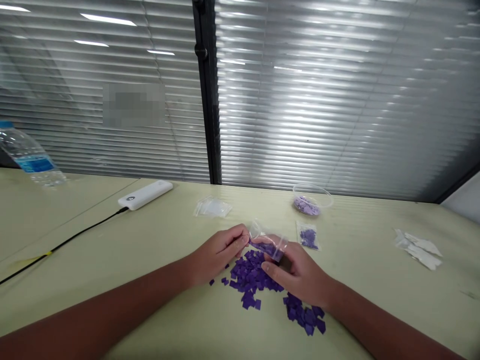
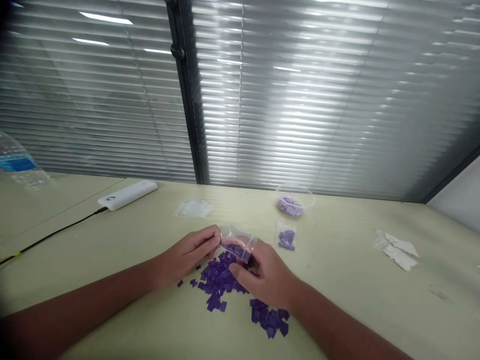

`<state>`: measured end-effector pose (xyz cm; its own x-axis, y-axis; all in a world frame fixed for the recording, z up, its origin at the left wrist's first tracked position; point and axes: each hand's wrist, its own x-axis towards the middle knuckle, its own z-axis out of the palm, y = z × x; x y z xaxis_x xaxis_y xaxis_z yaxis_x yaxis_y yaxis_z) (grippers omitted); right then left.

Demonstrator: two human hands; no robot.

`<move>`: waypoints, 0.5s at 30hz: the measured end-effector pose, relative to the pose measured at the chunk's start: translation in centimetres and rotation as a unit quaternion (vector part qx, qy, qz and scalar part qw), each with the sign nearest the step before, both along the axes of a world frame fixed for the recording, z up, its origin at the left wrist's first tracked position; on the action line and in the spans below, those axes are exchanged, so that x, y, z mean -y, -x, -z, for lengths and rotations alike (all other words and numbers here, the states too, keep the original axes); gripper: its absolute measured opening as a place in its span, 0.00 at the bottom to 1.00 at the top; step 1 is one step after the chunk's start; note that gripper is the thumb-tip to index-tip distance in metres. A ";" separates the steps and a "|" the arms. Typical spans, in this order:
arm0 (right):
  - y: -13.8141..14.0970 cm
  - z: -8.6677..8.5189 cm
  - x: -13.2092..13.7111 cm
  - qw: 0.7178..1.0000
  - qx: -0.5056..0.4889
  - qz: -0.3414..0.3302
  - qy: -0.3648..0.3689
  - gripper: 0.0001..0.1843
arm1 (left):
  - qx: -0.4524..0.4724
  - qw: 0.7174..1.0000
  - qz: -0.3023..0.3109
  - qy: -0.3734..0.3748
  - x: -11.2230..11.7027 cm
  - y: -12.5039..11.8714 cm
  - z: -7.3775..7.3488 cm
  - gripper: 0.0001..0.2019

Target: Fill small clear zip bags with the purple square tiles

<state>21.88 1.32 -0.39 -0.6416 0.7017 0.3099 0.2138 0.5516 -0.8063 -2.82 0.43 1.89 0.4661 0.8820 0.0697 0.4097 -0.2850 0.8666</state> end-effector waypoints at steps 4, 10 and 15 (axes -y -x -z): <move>-0.1 0.2 0.1 1.000 0.018 0.012 -0.015 0.27 | 0.017 1.000 -0.017 0.007 -0.2 0.2 0.1 0.21; 0.1 0.3 0.3 0.998 0.012 0.036 -0.054 0.23 | 0.009 0.999 -0.037 0.010 -0.6 0.3 0.5 0.20; 0.3 0.6 0.0 0.996 -0.026 0.056 -0.063 0.13 | -0.029 0.968 -0.144 -0.201 1.0 -0.1 -1.3 0.07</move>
